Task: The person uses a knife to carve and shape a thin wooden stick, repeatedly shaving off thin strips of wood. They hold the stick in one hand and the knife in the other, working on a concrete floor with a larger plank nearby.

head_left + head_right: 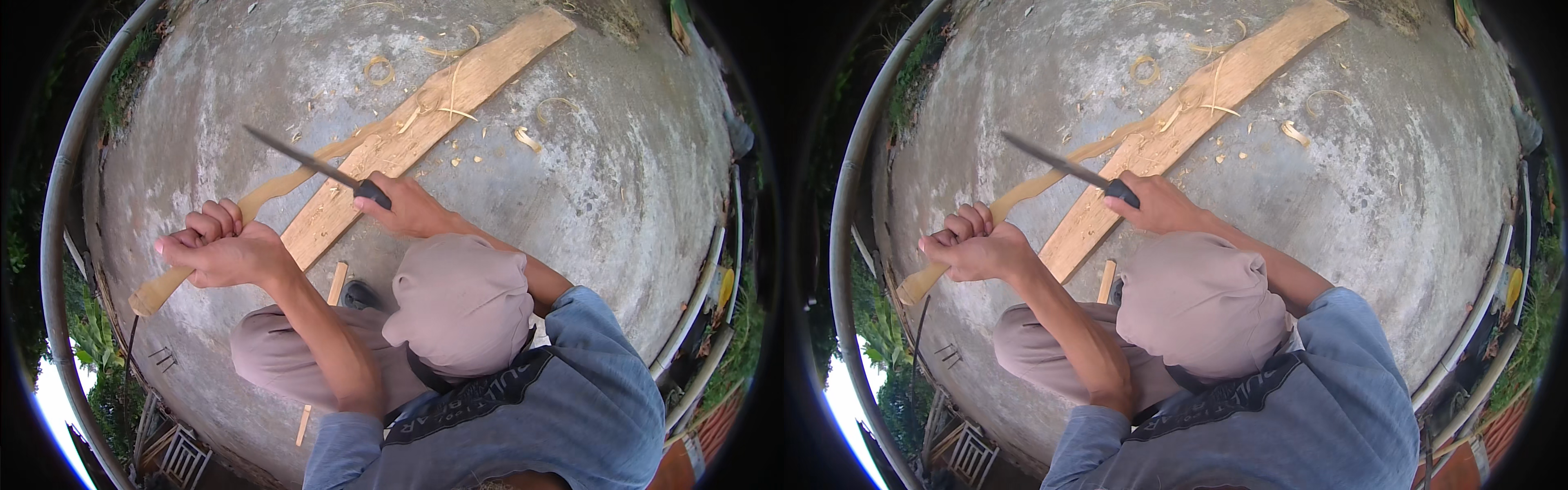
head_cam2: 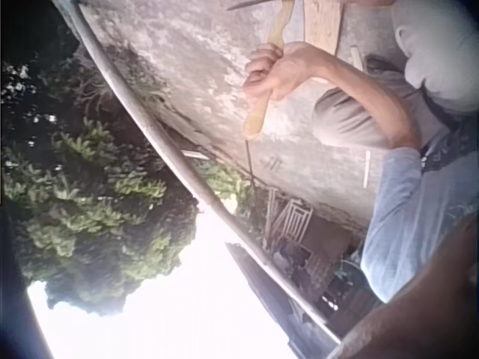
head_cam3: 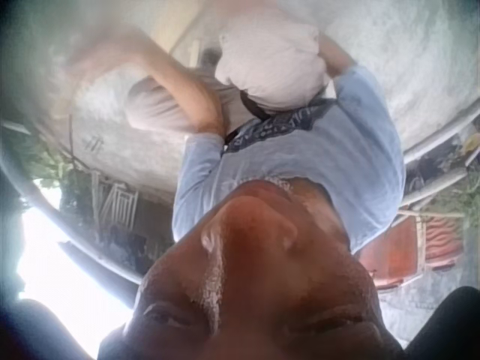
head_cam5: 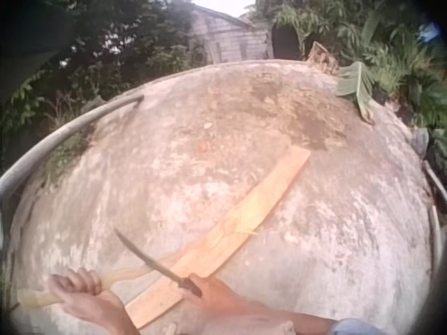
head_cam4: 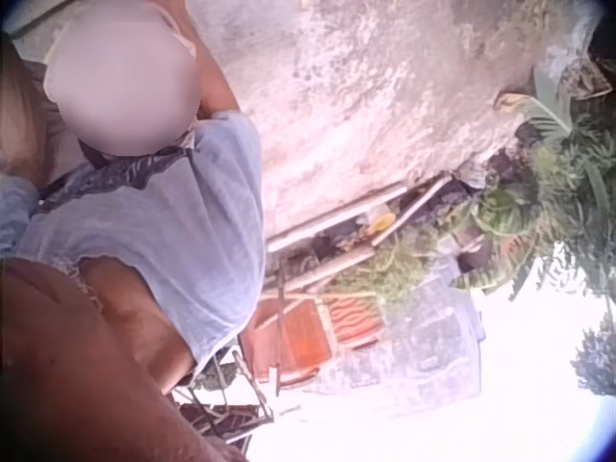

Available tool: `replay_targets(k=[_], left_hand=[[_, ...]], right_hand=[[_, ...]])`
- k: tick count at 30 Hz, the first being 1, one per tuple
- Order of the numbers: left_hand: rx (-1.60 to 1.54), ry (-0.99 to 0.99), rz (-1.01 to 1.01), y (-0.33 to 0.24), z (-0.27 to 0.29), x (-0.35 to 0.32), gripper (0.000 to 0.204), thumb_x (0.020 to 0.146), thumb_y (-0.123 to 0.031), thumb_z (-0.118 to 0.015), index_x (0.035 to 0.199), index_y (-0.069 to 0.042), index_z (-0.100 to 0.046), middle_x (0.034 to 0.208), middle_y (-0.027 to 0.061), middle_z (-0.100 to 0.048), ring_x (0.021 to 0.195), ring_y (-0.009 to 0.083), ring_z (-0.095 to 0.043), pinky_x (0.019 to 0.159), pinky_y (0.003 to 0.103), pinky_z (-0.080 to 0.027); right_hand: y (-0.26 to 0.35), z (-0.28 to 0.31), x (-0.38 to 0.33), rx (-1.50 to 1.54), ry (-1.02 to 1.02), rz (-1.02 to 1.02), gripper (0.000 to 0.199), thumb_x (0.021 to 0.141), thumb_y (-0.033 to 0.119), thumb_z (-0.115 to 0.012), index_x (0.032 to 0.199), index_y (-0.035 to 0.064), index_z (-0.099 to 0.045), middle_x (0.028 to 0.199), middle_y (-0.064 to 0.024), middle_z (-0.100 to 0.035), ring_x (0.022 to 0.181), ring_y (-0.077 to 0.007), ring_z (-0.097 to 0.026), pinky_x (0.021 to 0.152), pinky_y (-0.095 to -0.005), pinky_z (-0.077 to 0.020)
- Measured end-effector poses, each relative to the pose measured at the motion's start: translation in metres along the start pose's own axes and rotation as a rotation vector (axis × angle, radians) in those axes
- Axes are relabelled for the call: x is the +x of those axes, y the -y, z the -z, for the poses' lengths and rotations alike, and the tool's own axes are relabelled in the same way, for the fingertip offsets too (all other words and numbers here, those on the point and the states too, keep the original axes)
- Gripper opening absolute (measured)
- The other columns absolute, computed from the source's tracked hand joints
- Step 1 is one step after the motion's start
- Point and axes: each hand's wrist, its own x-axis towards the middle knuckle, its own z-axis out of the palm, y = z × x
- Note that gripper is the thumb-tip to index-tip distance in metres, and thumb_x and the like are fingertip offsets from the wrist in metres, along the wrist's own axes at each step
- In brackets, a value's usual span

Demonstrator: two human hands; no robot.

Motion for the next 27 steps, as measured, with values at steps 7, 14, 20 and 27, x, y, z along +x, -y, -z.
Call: replay_targets(k=[7, 14, 20, 27], left_hand=[[-0.062, -0.069, 0.074, 0.005, 0.023, 0.018, 0.054, 0.107, -0.033, -0.052, 0.068, -0.019, -0.017, 0.055, -0.004, -0.016, 0.05, 0.0101, -0.013, 0.046, 0.029, -0.013], [-0.051, -0.163, 0.133, 0.015, 0.042, 0.027, 0.052, 0.106, -0.032, -0.053, 0.07, -0.017, -0.019, 0.056, -0.0038, -0.018, 0.051, 0.0105, -0.016, 0.047, 0.03, -0.014], [-0.07, -0.184, 0.159, 0.02, 0.038, 0.038, 0.056, 0.107, -0.036, -0.054, 0.069, -0.018, -0.017, 0.055, -0.0041, -0.017, 0.049, 0.0103, -0.016, 0.047, 0.03, -0.014], [0.017, -0.265, 0.168, 0.021, 0.035, 0.042, 0.057, 0.109, -0.038, -0.051, 0.069, -0.017, -0.016, 0.055, -0.0041, -0.02, 0.049, 0.0098, -0.019, 0.046, 0.03, -0.015]], right_hand=[[0.0, 0.004, 0.005, -0.127, 0.028, 0.039, 0.051, 0.107, 0.049, -0.055, 0.097, -0.0004, -0.06, 0.062, -0.0073, -0.058, 0.05, -0.0155, -0.06, 0.046, -0.0347, -0.0482], [-0.024, 0.013, 0.018, 0.051, 0.029, -0.486, 0.058, 0.105, 0.052, -0.056, 0.11, -0.0054, -0.062, 0.071, -0.0199, -0.066, 0.065, -0.0338, -0.069, 0.065, -0.047, -0.0541], [-0.058, 0.017, 0.004, -0.032, -0.086, -0.404, 0.052, 0.106, 0.048, -0.053, 0.109, -0.0032, -0.062, 0.071, -0.02, -0.064, 0.068, -0.0328, -0.069, 0.066, -0.0468, -0.0532], [-0.046, -0.003, -0.019, -0.085, -0.049, -0.294, 0.05, 0.105, 0.049, -0.056, 0.106, -0.0002, -0.062, 0.07, -0.0157, -0.063, 0.063, -0.0289, -0.066, 0.059, -0.0423, -0.0508]])
